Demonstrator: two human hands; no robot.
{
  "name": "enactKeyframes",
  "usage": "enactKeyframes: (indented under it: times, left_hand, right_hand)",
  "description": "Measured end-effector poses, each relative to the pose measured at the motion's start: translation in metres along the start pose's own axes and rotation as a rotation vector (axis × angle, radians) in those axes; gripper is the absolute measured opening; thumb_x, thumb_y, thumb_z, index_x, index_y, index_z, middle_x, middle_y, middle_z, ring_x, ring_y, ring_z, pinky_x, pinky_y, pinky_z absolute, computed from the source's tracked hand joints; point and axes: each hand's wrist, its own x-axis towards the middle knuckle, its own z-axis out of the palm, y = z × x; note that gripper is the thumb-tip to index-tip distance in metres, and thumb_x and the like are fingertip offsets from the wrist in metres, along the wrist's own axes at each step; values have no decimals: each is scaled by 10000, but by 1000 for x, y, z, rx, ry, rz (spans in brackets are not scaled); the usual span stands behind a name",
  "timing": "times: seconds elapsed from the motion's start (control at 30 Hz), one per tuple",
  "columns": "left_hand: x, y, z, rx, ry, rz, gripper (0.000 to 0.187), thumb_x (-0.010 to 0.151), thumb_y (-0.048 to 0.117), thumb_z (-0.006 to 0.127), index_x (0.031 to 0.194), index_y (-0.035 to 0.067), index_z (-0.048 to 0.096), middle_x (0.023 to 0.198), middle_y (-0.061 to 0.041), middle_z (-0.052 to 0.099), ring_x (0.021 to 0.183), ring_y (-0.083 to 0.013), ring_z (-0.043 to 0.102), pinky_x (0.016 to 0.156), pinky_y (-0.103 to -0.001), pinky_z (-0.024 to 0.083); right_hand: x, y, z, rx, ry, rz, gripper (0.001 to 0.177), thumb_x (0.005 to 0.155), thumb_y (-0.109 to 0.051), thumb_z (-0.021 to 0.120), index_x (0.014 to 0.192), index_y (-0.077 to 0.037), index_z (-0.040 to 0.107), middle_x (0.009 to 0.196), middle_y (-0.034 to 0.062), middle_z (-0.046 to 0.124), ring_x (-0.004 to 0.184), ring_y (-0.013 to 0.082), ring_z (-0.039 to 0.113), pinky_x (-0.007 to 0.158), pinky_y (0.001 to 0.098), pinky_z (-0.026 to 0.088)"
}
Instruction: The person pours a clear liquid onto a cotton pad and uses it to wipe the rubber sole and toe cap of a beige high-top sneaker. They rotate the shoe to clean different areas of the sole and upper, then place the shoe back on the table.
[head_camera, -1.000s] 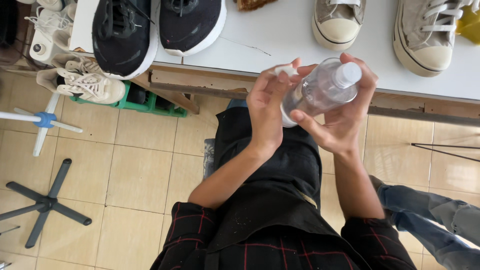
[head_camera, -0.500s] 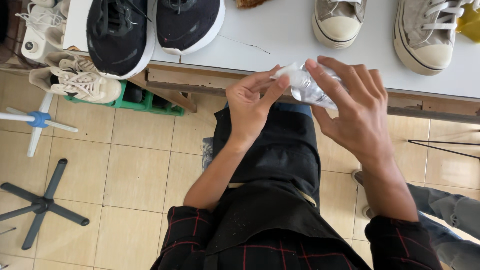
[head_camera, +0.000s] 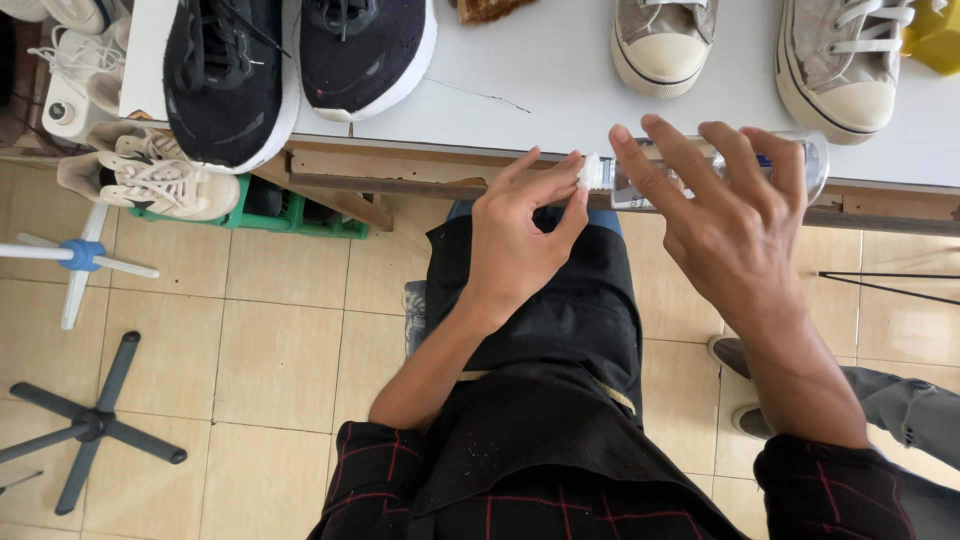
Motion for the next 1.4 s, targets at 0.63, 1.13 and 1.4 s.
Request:
enactKeyframes:
  times: [0.63,1.13,1.4]
  left_hand:
    - [12,-6,7,-174,-123,-208,265,1024,162,764,1264,57,799,1127,-107,873,1085,-143,857,1316,-404,508]
    - [19,-3,11,-229,-132,-275,292,1013,182,767,1267,43,797,1109,-129,880,1072,-157,866,1300,-386,533]
    - [21,0,8,-123,-245,-267,330,1048,181,697,1357,85,764,1287,-82,855,1201,-156,843,984,-260,673]
  right_hand:
    - [-9,13,11,-21,45,0,635,1062,71,680,1413,-408,903,1367,-159,897,1155,147,780,1084,317,488]
    - [-11,10,18,50,95,65,587,1093,106,671,1371,-335,940,1347,-103,920,1152,194,784,1071,363,476]
    - [-15,9,25,19,115,72,628,1068,104,619,1367,-352,932,1337,-112,923,1155,193,788,1048,355,482]
